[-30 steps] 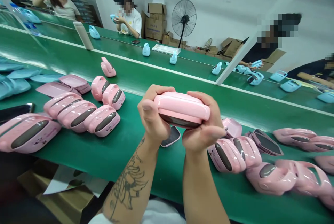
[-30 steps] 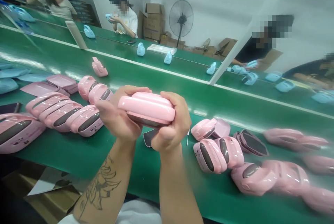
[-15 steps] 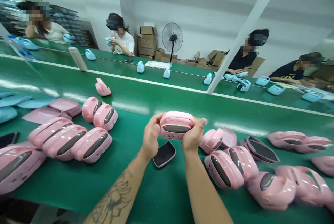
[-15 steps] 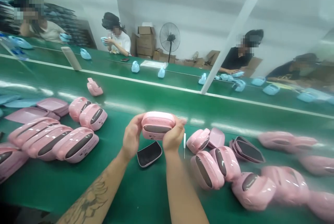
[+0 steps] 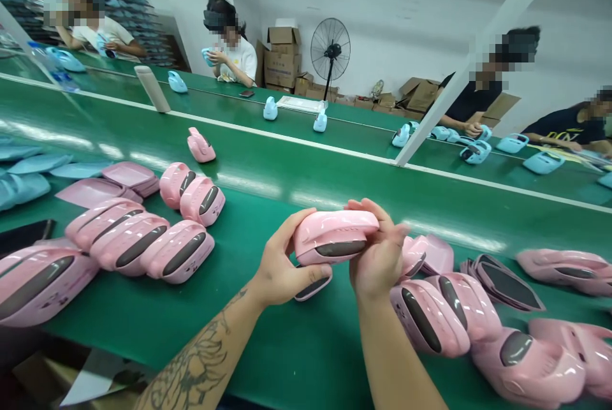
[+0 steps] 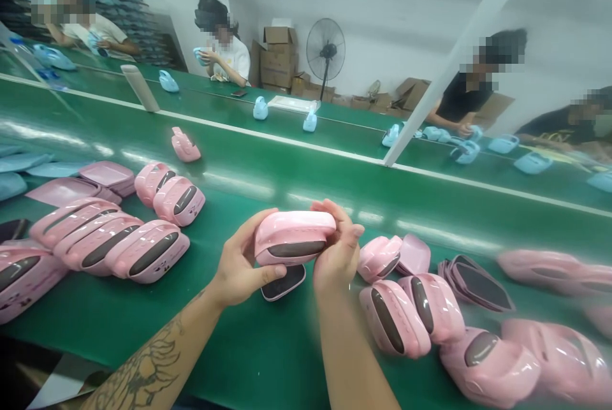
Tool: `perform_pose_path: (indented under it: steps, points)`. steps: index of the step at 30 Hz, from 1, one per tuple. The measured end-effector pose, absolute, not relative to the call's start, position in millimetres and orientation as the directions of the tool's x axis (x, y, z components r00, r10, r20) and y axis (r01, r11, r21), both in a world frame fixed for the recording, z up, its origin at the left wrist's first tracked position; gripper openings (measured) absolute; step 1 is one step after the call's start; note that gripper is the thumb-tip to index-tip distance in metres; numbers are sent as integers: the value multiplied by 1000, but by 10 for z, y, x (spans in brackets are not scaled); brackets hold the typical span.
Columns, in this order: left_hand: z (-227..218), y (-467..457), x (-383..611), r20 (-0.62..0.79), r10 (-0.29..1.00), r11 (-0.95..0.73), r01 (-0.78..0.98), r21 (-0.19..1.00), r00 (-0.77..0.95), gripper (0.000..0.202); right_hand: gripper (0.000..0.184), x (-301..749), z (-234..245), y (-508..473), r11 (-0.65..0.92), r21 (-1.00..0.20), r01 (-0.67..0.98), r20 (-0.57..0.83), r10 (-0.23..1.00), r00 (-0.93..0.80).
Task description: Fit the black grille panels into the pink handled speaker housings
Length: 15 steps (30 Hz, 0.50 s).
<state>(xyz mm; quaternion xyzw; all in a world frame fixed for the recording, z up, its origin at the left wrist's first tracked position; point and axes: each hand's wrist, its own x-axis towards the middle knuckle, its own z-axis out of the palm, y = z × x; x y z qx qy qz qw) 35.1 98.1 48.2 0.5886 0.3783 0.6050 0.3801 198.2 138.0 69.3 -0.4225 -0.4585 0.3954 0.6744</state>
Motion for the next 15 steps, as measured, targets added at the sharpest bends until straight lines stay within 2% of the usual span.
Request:
perform_pose_path:
  steps: [2, 4, 6, 10, 12, 15]
  points:
    - [492, 996, 351, 383, 920, -381, 30, 924, -82, 86, 85, 2048, 729, 1401, 384, -921, 69, 390, 901, 187]
    - [454, 1086, 370, 306, 938, -304, 38, 952, -164, 86, 76, 2104, 792, 1490, 365, -911, 192, 385, 920, 76]
    - [353, 1266, 386, 199, 946, -203, 9, 979, -255, 86, 60, 2115, 866, 1705, 307, -907, 288, 321, 947, 4]
    - [79, 1706, 303, 90, 917, -44, 127, 991, -388, 53, 31, 1963, 1002, 2479, 158, -833, 530, 175, 984, -19]
    - [-23, 1829, 222, 62, 918, 23, 209, 978, -391, 43, 28, 1860, 1029, 2884, 88, -748, 658, 119, 993, 3]
    - [-112, 1867, 105, 32, 963, 52, 300, 953, -268, 29, 31, 1780, 963, 3303, 14, -600, 800, 34, 999, 8]
